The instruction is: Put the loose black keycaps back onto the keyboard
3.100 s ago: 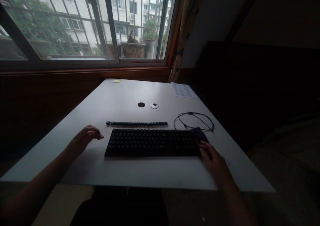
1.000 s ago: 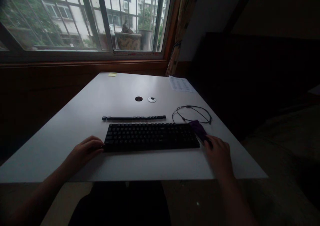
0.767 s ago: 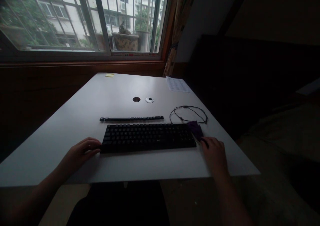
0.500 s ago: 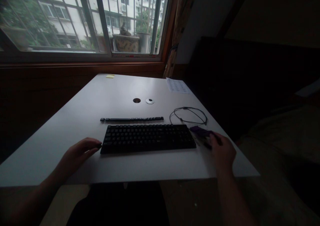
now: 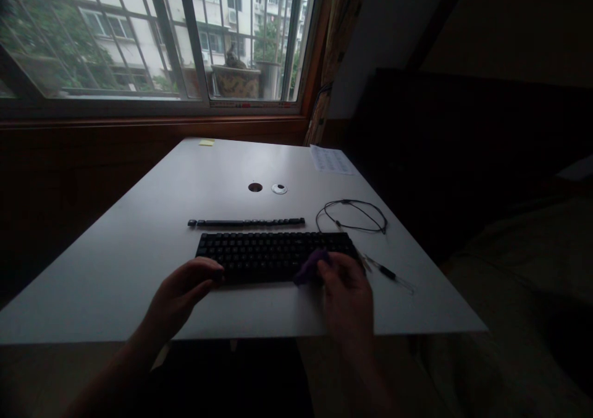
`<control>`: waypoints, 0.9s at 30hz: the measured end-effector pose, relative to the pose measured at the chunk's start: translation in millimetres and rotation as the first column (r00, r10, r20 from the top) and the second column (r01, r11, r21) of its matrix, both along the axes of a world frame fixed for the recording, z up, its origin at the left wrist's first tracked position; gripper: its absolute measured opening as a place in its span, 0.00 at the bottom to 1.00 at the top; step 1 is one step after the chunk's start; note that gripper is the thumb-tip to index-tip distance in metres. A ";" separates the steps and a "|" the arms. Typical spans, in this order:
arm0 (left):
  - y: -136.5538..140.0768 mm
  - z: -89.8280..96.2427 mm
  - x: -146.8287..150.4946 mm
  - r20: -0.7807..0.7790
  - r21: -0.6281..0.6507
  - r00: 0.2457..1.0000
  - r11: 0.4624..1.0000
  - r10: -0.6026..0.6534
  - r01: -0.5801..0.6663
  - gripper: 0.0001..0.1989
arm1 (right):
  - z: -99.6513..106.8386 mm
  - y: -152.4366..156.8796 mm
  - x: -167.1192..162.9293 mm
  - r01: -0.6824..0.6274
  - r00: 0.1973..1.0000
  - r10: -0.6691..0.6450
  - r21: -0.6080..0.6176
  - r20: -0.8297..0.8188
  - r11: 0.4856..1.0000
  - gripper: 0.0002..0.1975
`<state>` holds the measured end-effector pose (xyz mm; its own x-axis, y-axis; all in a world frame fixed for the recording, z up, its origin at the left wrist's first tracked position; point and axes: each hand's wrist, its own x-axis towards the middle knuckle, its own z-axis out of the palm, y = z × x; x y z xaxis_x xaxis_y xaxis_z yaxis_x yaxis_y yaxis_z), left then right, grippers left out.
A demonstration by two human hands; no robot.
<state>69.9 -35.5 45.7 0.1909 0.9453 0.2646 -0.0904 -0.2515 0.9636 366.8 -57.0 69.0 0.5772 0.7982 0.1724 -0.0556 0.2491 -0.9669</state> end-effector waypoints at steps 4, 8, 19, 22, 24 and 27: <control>-5.0 -1.0 12.9 0.064 -0.068 0.997 0.996 -0.048 0.053 0.08 | -9.5 -4.6 -40.2 -0.253 0.960 0.250 0.006 0.126 0.968 0.07; -8.2 3.5 18.0 0.068 -0.085 0.996 0.995 -0.050 0.056 0.07 | -0.8 -3.4 -64.1 -0.417 0.884 0.405 0.004 0.234 0.909 0.02; -4.5 1.8 15.2 -0.064 0.055 0.997 0.997 -0.041 0.045 0.06 | 4.3 10.7 -86.1 -0.635 0.713 0.642 -0.130 0.280 0.762 0.05; -2.2 2.9 12.6 -0.100 0.078 0.994 0.995 -0.047 0.055 0.05 | 4.4 13.8 -87.1 -0.640 0.707 0.647 -0.130 0.286 0.757 0.04; -0.8 5.2 12.0 -0.113 0.080 0.992 0.995 -0.056 0.065 0.05 | 4.5 14.8 -87.9 -0.635 0.710 0.635 -0.114 0.303 0.764 0.03; 0.6 6.9 12.2 -0.119 0.058 0.990 0.995 -0.072 0.080 0.06 | 4.1 16.8 -89.7 -0.624 0.717 0.614 -0.088 0.331 0.777 0.03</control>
